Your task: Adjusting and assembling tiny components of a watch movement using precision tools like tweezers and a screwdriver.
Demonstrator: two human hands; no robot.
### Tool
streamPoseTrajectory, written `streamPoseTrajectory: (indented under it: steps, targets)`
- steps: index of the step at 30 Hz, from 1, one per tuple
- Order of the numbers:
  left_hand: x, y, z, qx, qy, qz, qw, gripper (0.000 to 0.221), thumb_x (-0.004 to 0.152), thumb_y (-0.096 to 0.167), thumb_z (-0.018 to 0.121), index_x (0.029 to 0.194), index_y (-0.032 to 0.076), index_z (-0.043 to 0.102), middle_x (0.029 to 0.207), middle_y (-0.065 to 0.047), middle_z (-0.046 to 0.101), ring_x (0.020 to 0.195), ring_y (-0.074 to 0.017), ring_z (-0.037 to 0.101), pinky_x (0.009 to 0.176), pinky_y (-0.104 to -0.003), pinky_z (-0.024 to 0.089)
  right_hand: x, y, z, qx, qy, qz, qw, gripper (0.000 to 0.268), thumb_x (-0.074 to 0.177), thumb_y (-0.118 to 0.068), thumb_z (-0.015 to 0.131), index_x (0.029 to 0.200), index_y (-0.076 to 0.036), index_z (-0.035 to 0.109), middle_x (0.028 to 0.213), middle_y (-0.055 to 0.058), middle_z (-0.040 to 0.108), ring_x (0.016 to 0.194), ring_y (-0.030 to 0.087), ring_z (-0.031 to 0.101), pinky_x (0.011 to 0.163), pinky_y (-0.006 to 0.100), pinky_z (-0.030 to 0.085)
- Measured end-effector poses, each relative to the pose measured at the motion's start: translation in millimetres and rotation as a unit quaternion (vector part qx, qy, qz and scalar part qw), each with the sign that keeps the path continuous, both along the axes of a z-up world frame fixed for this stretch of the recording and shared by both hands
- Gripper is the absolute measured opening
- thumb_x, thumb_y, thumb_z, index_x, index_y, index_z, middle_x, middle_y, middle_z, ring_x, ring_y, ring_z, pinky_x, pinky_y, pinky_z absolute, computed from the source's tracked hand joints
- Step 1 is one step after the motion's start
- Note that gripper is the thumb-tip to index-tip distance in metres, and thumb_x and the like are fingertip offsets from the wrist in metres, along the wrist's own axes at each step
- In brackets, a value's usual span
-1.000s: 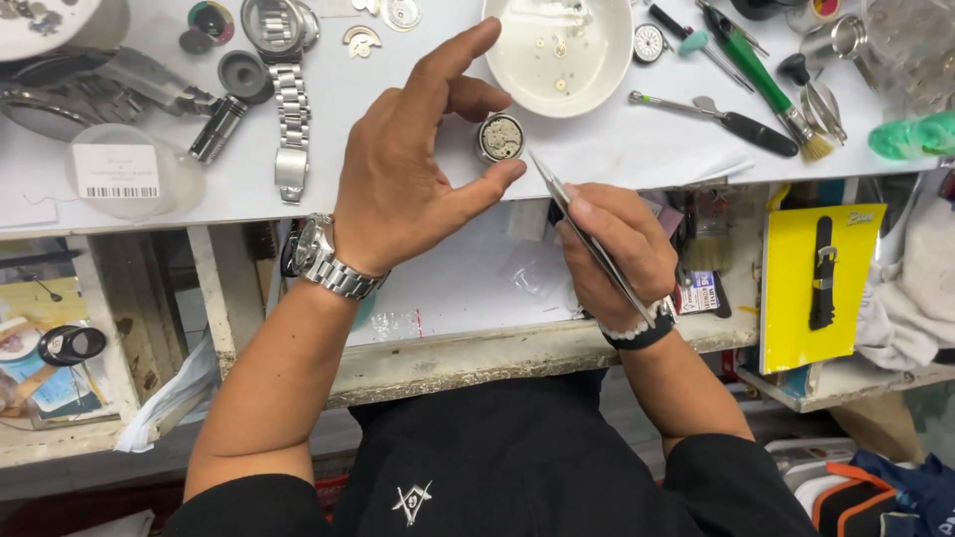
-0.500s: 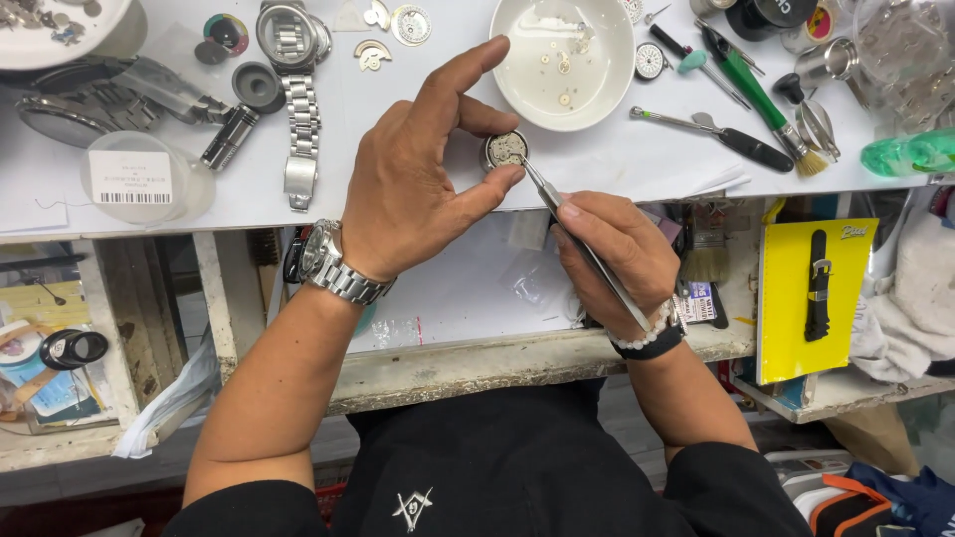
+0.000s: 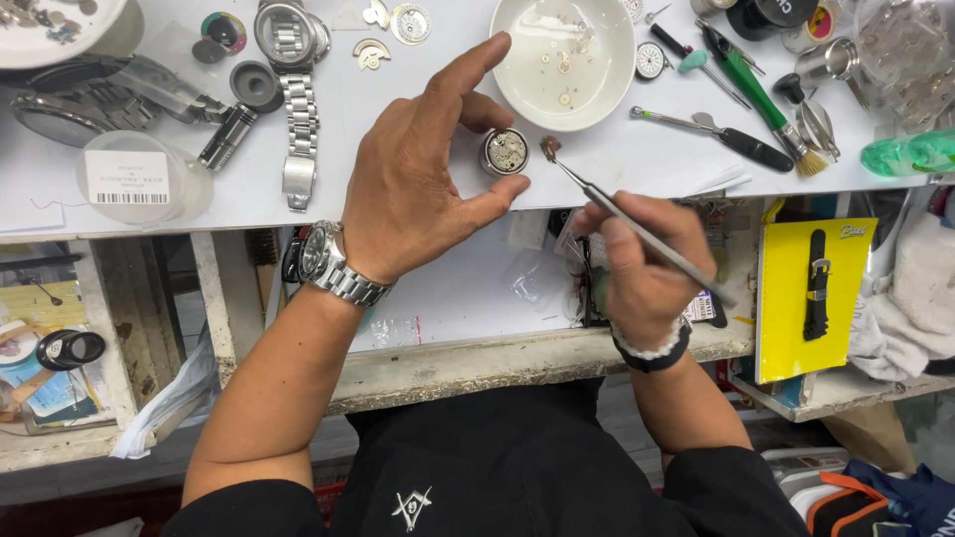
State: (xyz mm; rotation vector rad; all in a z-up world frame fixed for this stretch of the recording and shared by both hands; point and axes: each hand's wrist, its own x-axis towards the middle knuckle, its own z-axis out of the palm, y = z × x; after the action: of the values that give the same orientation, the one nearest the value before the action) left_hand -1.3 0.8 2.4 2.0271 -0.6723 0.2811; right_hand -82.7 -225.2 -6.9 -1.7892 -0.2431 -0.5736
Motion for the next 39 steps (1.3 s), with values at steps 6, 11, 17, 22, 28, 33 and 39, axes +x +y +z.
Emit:
streamPoseTrajectory:
  steps: [6, 11, 17, 22, 28, 33, 39]
  targets:
    - [-1, 0, 0, 0.005, -0.029, 0.016, 0.999, 0.084, 0.091, 0.013, 0.083, 0.158, 0.017, 0.033, 0.116, 0.001, 0.074, 0.105, -0.0155, 0.074, 0.093, -0.035, 0.056, -4, -10, 0, 0.114, 0.175, -0.027, 0.977, 0.016, 0.103, -0.011, 0.064, 0.112, 0.001, 0.060, 0.088, 0.023, 0.070, 0.080, 0.029, 0.075, 0.064, 0.035, 0.068]
    - [1, -2, 2, 0.007, -0.094, 0.045, 0.995, 0.074, 0.094, 0.015, 0.083, 0.153, 0.012, 0.039, 0.124, -0.007, 0.070, 0.110, -0.0217, 0.068, 0.097, -0.038, 0.059, -7, -14, -3, 0.086, 0.097, -0.050, 0.990, 0.022, 0.105, -0.013, 0.062, 0.120, 0.002, 0.057, 0.094, 0.023, 0.069, 0.080, 0.030, 0.073, 0.068, 0.036, 0.066]
    - [-10, -17, -2, 0.025, -0.275, 0.039, 0.960, 0.027, 0.095, 0.026, 0.077, 0.109, 0.006, 0.066, 0.096, -0.011, 0.070, 0.087, -0.0248, 0.066, 0.069, -0.035, 0.052, 2, -21, 9, -0.180, -0.083, -0.034, 0.980, 0.020, 0.104, -0.001, 0.068, 0.123, 0.005, 0.063, 0.110, 0.023, 0.069, 0.102, 0.035, 0.072, 0.093, 0.040, 0.062]
    - [-25, -24, 2, 0.094, -0.257, -0.009, 0.962, 0.022, 0.095, 0.027, 0.075, 0.106, 0.008, 0.073, 0.109, -0.006, 0.072, 0.090, -0.0256, 0.069, 0.070, -0.037, 0.050, 8, -16, 9, -0.212, -0.092, -0.006, 0.973, 0.017, 0.108, -0.009, 0.063, 0.119, 0.003, 0.065, 0.110, 0.021, 0.070, 0.102, 0.037, 0.071, 0.093, 0.045, 0.058]
    - [-25, -27, -3, 0.168, -0.271, 0.016, 0.948, 0.034, 0.096, 0.036, 0.072, 0.118, 0.010, 0.074, 0.125, -0.003, 0.073, 0.090, -0.0221, 0.067, 0.067, -0.035, 0.049, 12, -17, 7, -0.192, -0.067, 0.025, 0.979, 0.017, 0.108, -0.011, 0.059, 0.116, 0.003, 0.065, 0.107, 0.019, 0.072, 0.101, 0.036, 0.071, 0.094, 0.042, 0.056]
    - [-25, -29, -5, 0.191, -0.268, 0.023, 0.944, 0.037, 0.094, 0.038, 0.075, 0.120, 0.011, 0.075, 0.128, -0.001, 0.072, 0.090, -0.0215, 0.066, 0.069, -0.035, 0.047, 13, -17, 8, -0.204, -0.068, 0.036, 0.976, 0.016, 0.108, -0.009, 0.059, 0.116, 0.003, 0.065, 0.110, 0.017, 0.073, 0.102, 0.035, 0.072, 0.096, 0.042, 0.056]
    - [-24, -30, -5, 0.198, -0.266, 0.030, 0.943, 0.035, 0.095, 0.038, 0.071, 0.119, 0.013, 0.075, 0.127, 0.001, 0.072, 0.089, -0.0216, 0.065, 0.069, -0.035, 0.047, 14, -17, 8, -0.211, -0.067, 0.035, 0.975, 0.016, 0.108, -0.009, 0.059, 0.117, 0.003, 0.065, 0.111, 0.018, 0.073, 0.102, 0.035, 0.071, 0.097, 0.043, 0.055]
